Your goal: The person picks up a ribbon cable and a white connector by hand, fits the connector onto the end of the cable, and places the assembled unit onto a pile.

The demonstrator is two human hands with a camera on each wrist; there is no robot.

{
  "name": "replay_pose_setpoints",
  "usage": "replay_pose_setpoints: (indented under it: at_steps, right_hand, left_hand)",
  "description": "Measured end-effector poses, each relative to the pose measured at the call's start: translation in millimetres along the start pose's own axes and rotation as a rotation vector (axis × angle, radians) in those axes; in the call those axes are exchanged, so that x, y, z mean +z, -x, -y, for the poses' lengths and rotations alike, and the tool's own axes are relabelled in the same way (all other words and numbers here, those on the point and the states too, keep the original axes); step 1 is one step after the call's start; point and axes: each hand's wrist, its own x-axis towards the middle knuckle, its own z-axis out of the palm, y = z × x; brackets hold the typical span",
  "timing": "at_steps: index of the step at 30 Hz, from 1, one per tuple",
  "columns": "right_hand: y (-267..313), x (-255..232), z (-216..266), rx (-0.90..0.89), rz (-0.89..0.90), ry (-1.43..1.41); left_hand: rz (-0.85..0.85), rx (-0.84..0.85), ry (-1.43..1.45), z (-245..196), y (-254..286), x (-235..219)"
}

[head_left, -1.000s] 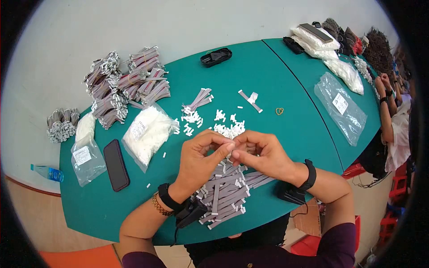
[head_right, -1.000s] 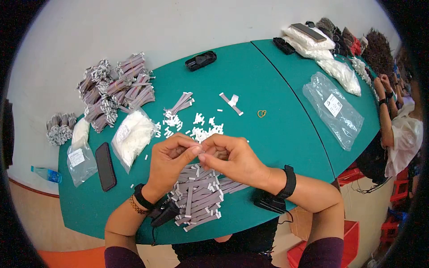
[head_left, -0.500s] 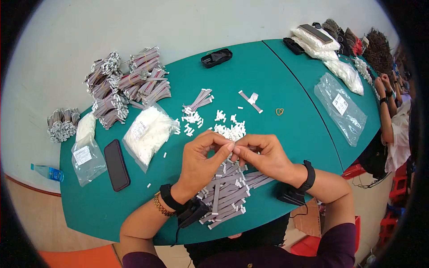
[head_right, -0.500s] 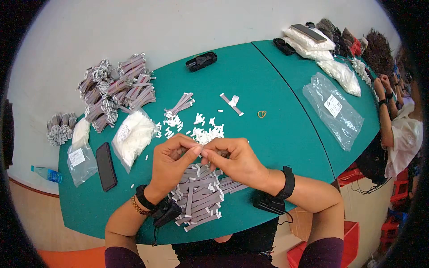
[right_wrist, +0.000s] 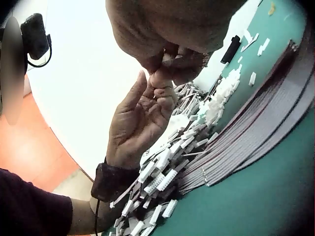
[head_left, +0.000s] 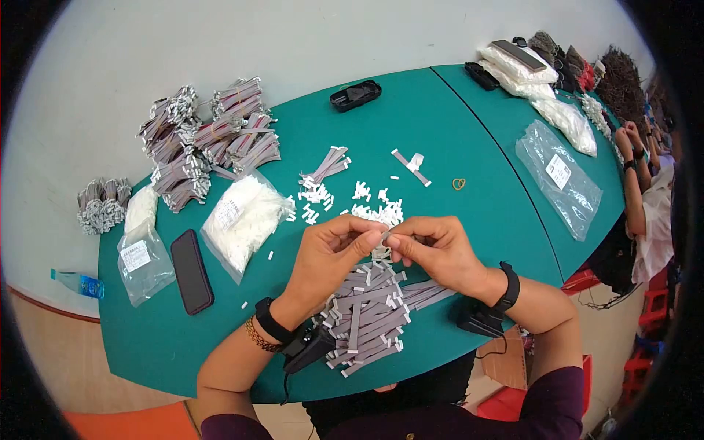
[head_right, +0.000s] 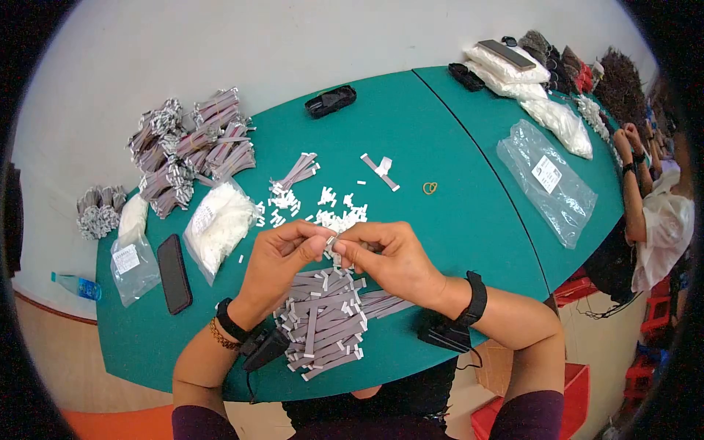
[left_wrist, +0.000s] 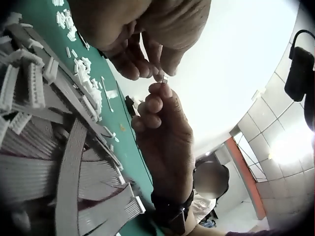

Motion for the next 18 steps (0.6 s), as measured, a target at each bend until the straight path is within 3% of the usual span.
replay_pose_setpoints:
  at_steps: [11, 18]
  right_hand:
    - [0.6, 3.0, -3.1, 0.015, 0.002, 0.017]
    - [1.5, 4.6, -3.1, -0.089, -0.018, 0.183]
  left_hand:
    - [-0.001, 0.069, 0.044, 5.0, 0.9, 3.0]
    - [-0.003, 0.063, 0.031, 4.7, 1.6, 4.0]
